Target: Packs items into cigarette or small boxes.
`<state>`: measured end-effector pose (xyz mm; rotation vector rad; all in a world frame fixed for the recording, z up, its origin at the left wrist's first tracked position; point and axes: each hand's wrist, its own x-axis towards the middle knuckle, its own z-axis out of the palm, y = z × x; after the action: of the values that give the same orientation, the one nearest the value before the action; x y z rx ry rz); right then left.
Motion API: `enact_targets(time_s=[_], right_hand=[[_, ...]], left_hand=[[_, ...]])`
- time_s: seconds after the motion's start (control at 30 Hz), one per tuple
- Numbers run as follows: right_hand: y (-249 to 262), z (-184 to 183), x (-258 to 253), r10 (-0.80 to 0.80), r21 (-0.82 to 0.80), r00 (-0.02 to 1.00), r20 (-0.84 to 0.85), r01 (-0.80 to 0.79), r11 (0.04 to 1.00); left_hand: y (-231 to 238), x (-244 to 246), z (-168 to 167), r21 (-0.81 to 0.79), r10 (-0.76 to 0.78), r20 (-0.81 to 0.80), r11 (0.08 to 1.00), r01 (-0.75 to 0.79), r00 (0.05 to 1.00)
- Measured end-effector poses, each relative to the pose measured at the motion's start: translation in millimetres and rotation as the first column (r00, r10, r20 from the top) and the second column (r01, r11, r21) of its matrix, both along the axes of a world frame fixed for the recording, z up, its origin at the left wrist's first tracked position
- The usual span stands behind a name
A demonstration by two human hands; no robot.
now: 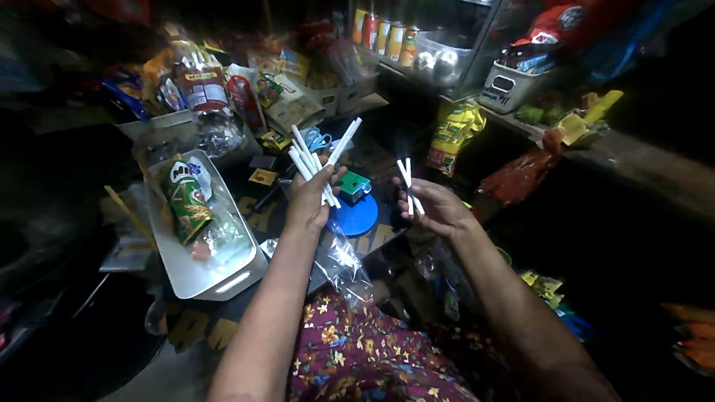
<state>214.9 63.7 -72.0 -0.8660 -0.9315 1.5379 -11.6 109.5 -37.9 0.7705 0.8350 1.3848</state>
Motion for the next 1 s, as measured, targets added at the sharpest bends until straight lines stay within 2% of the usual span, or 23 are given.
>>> enact_targets(time_s=[0.13, 0.2, 0.3, 0.57, 0.77, 1.0], right_hand=[[-2.9, 3.3, 1.9, -0.024, 0.062, 0.952, 0.306, 0.006, 0.998], [-2.8, 4.6, -0.6, -0.007, 0.079, 0.888, 0.459, -0.033, 0.996], [-0.5, 6.9, -4.4, 0.003, 0.063, 0.802, 0.597, -0.051, 0.997], [5.3, 9.0, -7.2, -0.02, 0.113, 0.775, 0.631, -0.067, 0.991], [13.1, 4.0, -12.2, -0.017, 0.12, 0.79, 0.613, -0.072, 0.99], [7.9, 6.5, -11.2, -0.083, 0.217, 0.756, 0.649, -0.08, 0.973]], left_hand=[[11.8, 7.0, 15.1, 0.046, 0.034, -0.003, 0.998, -0.034, 0.999], [20.4, 11.8, 19.5, 0.058, 0.05, -0.014, 0.997, -0.049, 0.999], [38.7, 19.8, 20.3, 0.042, 0.092, -0.019, 0.995, -0.092, 0.996], [61.9, 18.0, -8.9, -0.027, 0.099, 0.053, 0.995, -0.098, 0.994], [65.4, 10.0, -10.7, -0.049, 0.105, 0.112, 0.994, -0.1, 0.988], [66.7, 9.4, -12.9, -0.048, 0.092, 0.137, 0.995, -0.086, 0.986]])
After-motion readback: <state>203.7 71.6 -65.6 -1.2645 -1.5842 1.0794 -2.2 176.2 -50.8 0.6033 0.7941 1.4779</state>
